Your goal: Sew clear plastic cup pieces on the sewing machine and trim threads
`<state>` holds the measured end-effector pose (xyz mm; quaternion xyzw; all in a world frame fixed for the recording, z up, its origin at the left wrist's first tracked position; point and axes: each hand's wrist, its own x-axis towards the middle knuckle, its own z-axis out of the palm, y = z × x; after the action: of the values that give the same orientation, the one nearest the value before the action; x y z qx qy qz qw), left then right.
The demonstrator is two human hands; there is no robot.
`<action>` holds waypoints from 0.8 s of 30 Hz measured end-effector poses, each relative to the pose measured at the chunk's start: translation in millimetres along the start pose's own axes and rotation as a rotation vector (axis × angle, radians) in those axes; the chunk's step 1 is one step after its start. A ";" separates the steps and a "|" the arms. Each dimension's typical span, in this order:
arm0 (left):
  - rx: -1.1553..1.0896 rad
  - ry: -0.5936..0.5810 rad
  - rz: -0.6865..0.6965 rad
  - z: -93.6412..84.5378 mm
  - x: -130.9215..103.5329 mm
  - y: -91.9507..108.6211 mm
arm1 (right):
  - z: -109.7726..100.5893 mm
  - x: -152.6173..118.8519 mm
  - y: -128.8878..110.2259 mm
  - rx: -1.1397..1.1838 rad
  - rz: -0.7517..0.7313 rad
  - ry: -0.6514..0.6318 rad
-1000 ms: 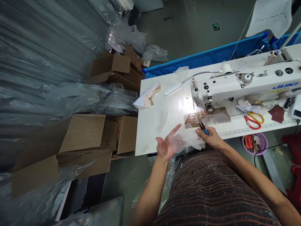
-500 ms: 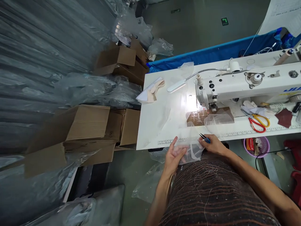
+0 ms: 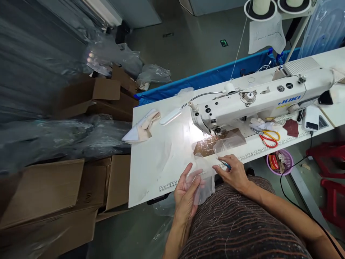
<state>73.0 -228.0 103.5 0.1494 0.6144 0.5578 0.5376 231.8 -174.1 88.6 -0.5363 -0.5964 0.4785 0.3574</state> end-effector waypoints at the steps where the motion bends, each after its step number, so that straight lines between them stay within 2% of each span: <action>1: -0.011 0.013 0.004 2.9 -1.5 -1.4 | -1.7 -0.7 -0.2 0.039 0.057 -0.004; 2: -0.022 0.022 0.008 6.0 -2.7 -2.7 | -3.0 -1.2 -0.4 0.092 0.133 -0.041; 5: -0.052 0.015 0.034 15.4 -5.5 -6.2 | -5.0 -3.2 -2.1 0.265 0.332 -0.266; 7: -0.065 0.001 0.054 19.7 -7.5 -8.8 | -4.8 -4.5 -4.8 0.318 0.345 -0.348; 10: -0.050 0.005 0.082 18.8 -10.6 -13.8 | -3.9 -4.7 -9.6 0.336 0.254 -0.362; 13: -0.012 0.037 0.100 10.2 -13.2 -19.3 | -2.5 -3.0 -10.7 0.341 0.219 -0.390; 18: -0.080 0.100 0.060 0.1 -13.9 -22.4 | 3.0 1.5 -5.0 0.316 0.326 -0.268; 24: -0.173 0.041 0.046 3.2 -7.9 -14.6 | 12.7 7.1 -13.3 0.359 0.404 -0.377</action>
<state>84.8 -237.4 95.7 0.1050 0.5713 0.6240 0.5226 214.8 -169.1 97.1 -0.4743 -0.4396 0.7280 0.2276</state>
